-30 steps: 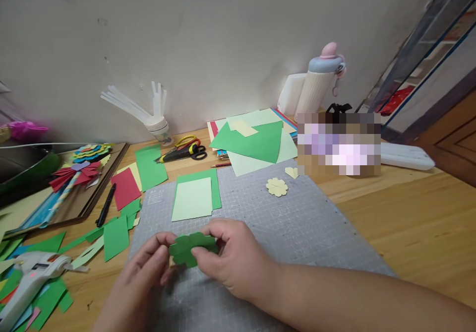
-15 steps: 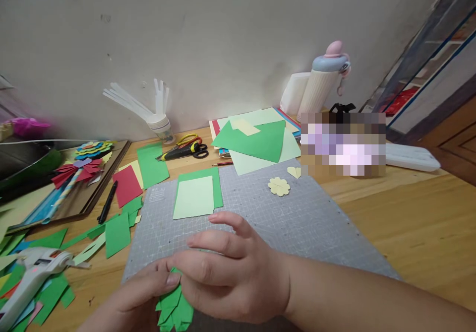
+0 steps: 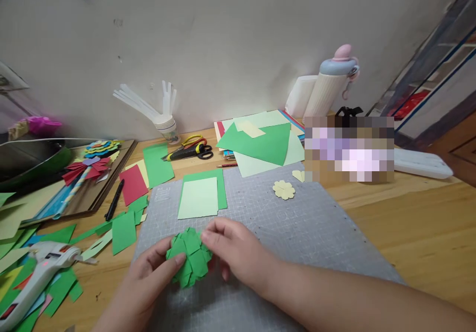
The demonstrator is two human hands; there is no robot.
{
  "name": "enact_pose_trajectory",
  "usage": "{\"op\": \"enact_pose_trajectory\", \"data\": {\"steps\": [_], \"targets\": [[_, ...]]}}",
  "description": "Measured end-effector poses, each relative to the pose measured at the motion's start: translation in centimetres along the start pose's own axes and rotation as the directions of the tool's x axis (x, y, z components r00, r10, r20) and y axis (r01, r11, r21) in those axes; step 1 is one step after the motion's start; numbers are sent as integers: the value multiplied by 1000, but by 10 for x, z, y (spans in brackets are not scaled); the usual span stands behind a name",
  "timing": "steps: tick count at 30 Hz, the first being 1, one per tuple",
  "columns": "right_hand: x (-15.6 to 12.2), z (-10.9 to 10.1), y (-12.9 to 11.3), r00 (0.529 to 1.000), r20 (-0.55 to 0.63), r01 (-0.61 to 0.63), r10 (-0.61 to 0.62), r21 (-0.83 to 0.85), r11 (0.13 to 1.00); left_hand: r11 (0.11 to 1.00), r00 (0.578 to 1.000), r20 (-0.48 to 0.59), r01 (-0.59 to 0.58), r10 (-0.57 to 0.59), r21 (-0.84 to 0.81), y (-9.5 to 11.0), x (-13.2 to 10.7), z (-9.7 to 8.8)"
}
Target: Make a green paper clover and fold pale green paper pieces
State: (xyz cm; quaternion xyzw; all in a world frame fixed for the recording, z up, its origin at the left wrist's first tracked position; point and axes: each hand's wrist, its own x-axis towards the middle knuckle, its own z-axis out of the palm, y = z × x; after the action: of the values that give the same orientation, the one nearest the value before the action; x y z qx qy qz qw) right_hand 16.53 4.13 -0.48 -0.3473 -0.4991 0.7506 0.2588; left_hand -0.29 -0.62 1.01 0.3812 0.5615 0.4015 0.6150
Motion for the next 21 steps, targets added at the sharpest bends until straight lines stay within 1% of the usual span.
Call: {"op": "enact_pose_trajectory", "data": {"steps": [1,3,7,12,17,21], "targets": [[0,2,0,999,44,-26,25,12,1000,1000,1000,6,-8,8,22,0,0,0],[0,4,1,998,64,-14,13,12,1000,999,1000,11,-7,7,37,-1,0,2],[-2,8,3,999,48,9,-12,47,999,999,1000,19,-5,4,38,-1,0,4],[-1,7,2,1000,13,13,-14,57,998,998,999,33,-18,16,65,-6,3,0],[-1,7,1,1000,-16,24,-23,41,999,996,1000,3,-11,10,86,-10,5,-4],[-1,7,-1,1000,-21,4,-3,34,999,993,1000,-1,11,-11,114,-9,5,-4]]}}
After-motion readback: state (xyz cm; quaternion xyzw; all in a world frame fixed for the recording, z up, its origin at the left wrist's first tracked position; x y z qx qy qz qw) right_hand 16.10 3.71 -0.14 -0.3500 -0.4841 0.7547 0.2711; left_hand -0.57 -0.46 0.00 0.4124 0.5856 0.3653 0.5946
